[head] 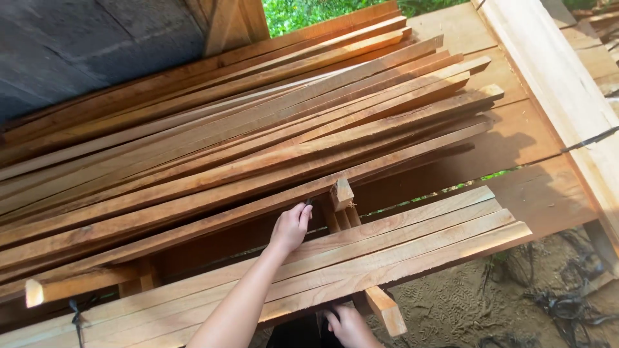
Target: Bundling thin wood planks together using plastic straps.
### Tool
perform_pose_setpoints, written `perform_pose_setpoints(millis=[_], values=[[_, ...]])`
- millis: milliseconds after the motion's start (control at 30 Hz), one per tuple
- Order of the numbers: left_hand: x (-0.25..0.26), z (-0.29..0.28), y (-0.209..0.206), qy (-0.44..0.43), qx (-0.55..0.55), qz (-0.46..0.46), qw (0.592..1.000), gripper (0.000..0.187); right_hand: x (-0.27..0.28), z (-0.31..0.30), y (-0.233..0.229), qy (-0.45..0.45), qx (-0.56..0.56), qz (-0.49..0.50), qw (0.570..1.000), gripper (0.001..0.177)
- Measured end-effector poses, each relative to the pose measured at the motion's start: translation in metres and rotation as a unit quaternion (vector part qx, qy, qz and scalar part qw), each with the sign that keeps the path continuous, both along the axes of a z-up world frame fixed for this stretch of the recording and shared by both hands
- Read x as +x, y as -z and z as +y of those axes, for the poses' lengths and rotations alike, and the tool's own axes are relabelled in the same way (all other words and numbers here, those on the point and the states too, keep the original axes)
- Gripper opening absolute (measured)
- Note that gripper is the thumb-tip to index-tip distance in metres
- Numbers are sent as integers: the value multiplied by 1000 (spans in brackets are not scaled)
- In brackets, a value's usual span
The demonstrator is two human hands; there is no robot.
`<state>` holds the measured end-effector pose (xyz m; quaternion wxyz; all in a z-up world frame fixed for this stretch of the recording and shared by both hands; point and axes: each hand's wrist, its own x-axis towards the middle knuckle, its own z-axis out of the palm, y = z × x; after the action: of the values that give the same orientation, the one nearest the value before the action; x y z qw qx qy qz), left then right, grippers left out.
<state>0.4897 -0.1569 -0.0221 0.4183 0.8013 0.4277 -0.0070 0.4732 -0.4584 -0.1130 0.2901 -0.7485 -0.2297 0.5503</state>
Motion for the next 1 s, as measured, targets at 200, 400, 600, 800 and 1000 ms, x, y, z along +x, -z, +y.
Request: perform_pose_setpoints(millis=[200,400,600,800,1000], values=[[-24,-27,-55,21,13,-178,984,28,17,23,-112,-77,212,-227,947,16],[-46,-42,-59,57,-41,-168,983,26,25,84,-125,102,172,4,980,24],[-58,-21,-59,2,-95,-186,978,31,17,94,-58,365,258,269,853,40],[-65,-15,-75,6,-146,-171,974,31,-2,124,-86,370,231,71,897,39],[-66,-18,-78,36,-173,-202,963,28,-3,148,-93,236,184,-256,919,42]])
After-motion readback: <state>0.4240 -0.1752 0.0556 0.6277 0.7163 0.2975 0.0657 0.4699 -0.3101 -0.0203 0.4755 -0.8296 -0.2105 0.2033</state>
